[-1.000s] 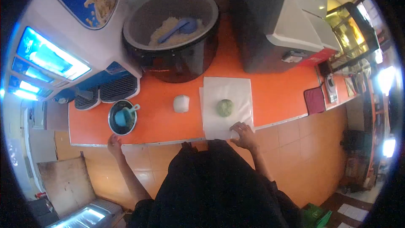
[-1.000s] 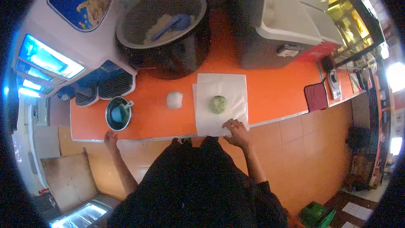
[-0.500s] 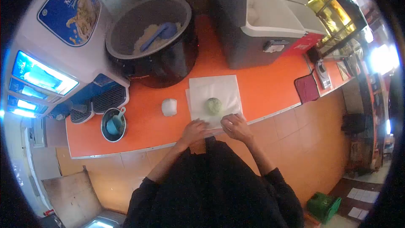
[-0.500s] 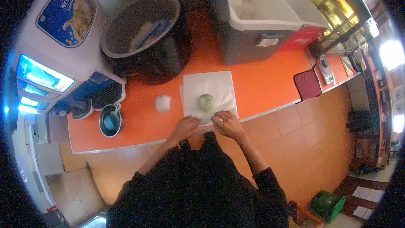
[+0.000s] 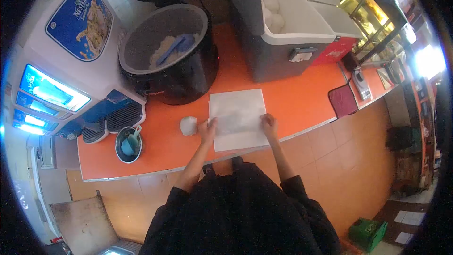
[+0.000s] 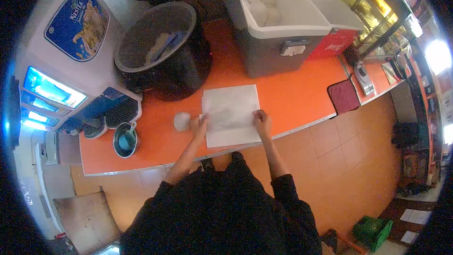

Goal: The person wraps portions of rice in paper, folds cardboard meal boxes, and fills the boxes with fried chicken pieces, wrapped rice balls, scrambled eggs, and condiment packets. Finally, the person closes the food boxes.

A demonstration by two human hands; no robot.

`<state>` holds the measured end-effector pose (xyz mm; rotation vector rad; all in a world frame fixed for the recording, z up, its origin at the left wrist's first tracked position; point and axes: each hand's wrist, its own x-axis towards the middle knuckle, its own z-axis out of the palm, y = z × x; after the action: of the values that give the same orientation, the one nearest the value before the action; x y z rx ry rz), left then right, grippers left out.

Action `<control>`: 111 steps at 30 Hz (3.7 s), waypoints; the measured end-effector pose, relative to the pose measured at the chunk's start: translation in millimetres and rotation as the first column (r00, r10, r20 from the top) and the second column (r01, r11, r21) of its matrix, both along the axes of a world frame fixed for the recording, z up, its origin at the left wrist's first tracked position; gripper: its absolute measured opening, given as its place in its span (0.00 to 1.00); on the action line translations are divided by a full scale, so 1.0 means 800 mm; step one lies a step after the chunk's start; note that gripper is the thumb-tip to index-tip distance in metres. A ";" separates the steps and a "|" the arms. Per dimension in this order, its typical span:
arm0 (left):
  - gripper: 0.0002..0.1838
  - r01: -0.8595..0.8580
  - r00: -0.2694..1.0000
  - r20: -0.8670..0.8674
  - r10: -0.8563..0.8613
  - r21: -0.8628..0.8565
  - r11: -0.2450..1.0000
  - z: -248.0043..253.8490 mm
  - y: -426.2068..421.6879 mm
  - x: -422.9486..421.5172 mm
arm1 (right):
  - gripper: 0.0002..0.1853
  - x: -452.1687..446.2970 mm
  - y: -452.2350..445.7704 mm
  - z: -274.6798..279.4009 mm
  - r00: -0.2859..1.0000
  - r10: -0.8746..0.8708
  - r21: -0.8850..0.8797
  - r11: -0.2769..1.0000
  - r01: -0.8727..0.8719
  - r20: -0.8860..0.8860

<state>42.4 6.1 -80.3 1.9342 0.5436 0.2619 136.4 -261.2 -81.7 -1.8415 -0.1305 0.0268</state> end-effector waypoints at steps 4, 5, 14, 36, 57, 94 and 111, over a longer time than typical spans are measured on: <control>0.19 -0.095 0.993 -0.071 0.094 -0.004 0.995 0.019 -0.003 -0.013 | 0.05 -0.017 -0.011 0.007 0.957 -0.199 -0.198 0.950 0.242 0.212; 0.20 -0.044 0.979 -0.192 0.074 0.153 0.987 0.033 0.003 -0.019 | 0.05 -0.019 -0.017 0.010 0.933 -0.177 -0.224 0.941 0.253 0.313; 0.21 -0.250 0.961 0.198 0.195 0.306 0.919 0.037 0.034 -0.101 | 0.19 -0.106 0.086 0.055 0.814 0.576 -0.412 0.762 -0.500 0.078; 0.21 0.211 0.922 -0.229 -0.313 -0.381 0.900 0.062 0.043 0.043 | 0.42 -0.110 0.081 0.113 0.720 0.668 -0.638 0.641 -0.427 0.189; 0.21 0.667 0.697 0.140 -0.703 0.231 0.708 0.097 -0.023 0.027 | 0.35 -0.105 0.072 0.078 0.681 0.634 -0.690 0.676 -0.257 0.367; 0.15 0.227 0.932 0.173 -0.317 0.404 0.886 0.030 -0.054 -0.117 | 0.09 -0.082 0.028 0.063 0.610 0.644 -0.567 0.743 -0.355 0.462; 0.20 0.289 0.948 -0.082 -0.309 0.635 0.717 0.057 -0.004 -0.005 | 0.26 -0.003 0.126 0.098 0.695 0.713 -0.941 0.289 -0.178 0.088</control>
<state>38.0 2.8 -34.7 2.6479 0.0967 0.2897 134.2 -160.5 -3.5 -2.7921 -1.3136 0.0304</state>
